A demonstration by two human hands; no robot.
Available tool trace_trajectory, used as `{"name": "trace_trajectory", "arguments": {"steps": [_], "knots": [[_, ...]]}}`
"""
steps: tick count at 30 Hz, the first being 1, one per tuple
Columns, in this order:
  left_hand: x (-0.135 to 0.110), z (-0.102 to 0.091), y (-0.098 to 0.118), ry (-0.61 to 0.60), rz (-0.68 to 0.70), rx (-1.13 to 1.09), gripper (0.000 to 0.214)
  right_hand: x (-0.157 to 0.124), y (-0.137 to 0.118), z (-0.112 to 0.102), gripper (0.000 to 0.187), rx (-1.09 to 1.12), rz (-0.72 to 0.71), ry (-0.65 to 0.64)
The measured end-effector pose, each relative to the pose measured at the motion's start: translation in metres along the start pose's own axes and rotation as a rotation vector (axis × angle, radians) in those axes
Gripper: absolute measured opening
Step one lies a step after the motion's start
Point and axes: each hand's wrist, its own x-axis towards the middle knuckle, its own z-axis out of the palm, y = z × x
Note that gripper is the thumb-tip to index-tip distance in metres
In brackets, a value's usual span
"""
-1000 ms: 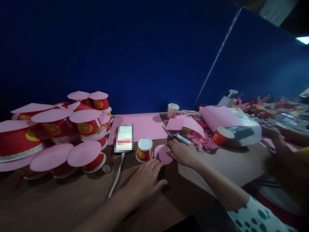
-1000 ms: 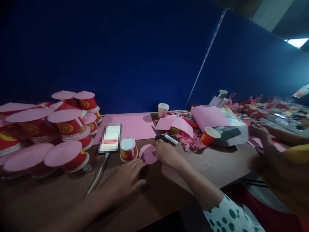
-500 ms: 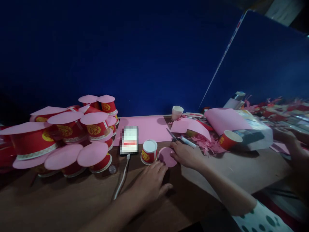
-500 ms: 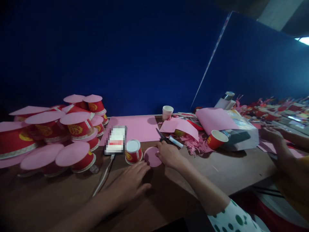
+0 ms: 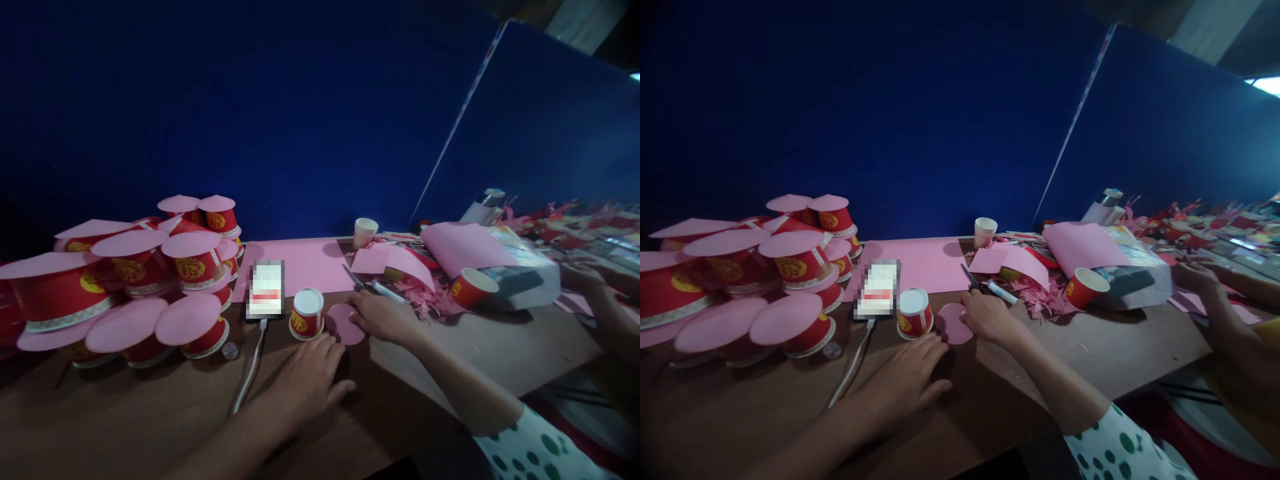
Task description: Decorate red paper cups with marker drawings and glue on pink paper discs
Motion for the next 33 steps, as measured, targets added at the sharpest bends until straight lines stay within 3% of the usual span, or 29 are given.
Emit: {"name": "trace_trajectory", "arguments": {"steps": [10, 19, 33], "knots": [[0.0, -0.005, 0.003, -0.022, -0.006, -0.024, 0.04, 0.005, 0.006, 0.009, 0.024, 0.037, -0.033, 0.027], [-0.001, 0.002, -0.001, -0.002, -0.001, 0.013, 0.041, 0.018, 0.013, 0.015, 0.024, 0.078, -0.07, 0.003], [-0.002, -0.001, 0.001, -0.008, 0.001, 0.024, 0.038, 0.021, 0.014, 0.008, 0.018, 0.094, -0.088, -0.032]]}}
